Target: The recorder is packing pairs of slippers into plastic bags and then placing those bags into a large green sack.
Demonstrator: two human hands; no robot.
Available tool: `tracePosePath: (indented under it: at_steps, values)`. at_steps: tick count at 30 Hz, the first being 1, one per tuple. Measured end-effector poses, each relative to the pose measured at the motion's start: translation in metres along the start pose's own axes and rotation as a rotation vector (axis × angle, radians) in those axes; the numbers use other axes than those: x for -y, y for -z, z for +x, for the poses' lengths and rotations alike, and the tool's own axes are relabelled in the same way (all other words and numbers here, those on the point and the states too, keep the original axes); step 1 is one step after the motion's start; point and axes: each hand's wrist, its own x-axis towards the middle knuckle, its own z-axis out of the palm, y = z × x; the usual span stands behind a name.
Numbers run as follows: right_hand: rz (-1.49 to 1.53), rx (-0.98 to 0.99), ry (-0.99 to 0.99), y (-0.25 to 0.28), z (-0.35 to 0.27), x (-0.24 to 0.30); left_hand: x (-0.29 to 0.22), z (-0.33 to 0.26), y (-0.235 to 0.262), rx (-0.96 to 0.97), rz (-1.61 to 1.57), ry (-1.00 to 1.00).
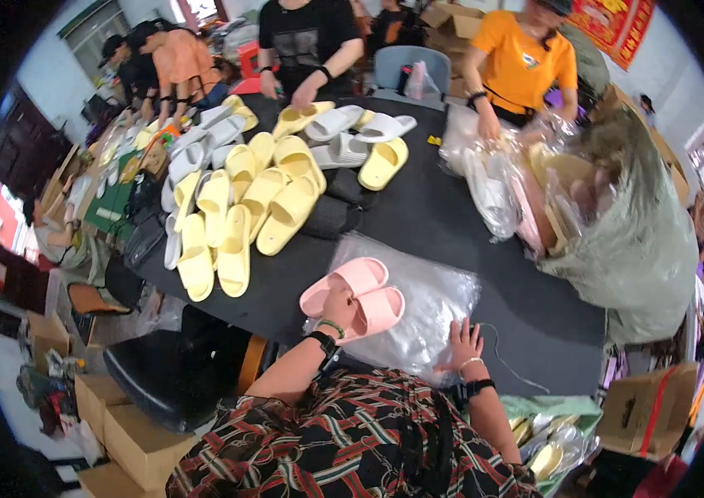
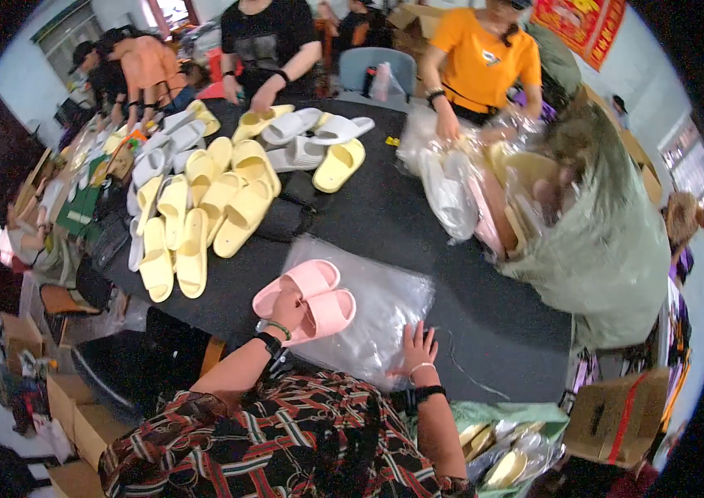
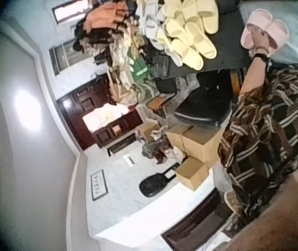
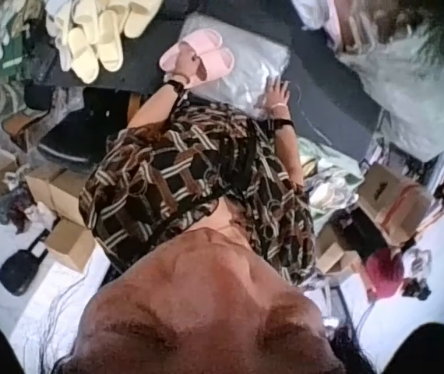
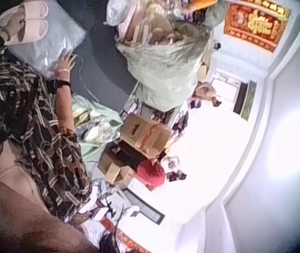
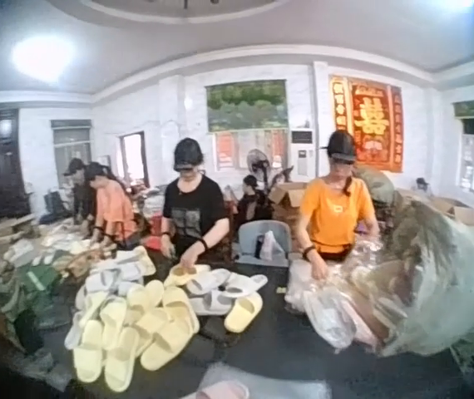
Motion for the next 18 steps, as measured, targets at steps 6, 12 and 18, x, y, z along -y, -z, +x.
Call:
tracePosePath:
  at_steps: [6, 12, 18]
  values:
    - [-0.011, -0.002, -0.008, -0.004, 0.0, -0.003, -0.039, -0.006, 0.048, -0.061, -0.083, 0.053]
    - [-0.021, -0.006, -0.001, 0.0, 0.005, -0.001, -0.061, 0.005, 0.102, -0.262, -0.049, -0.06]
    - [-0.003, -0.002, 0.006, -0.005, 0.012, -0.005, -0.051, 0.021, 0.124, -0.28, -0.034, 0.041]
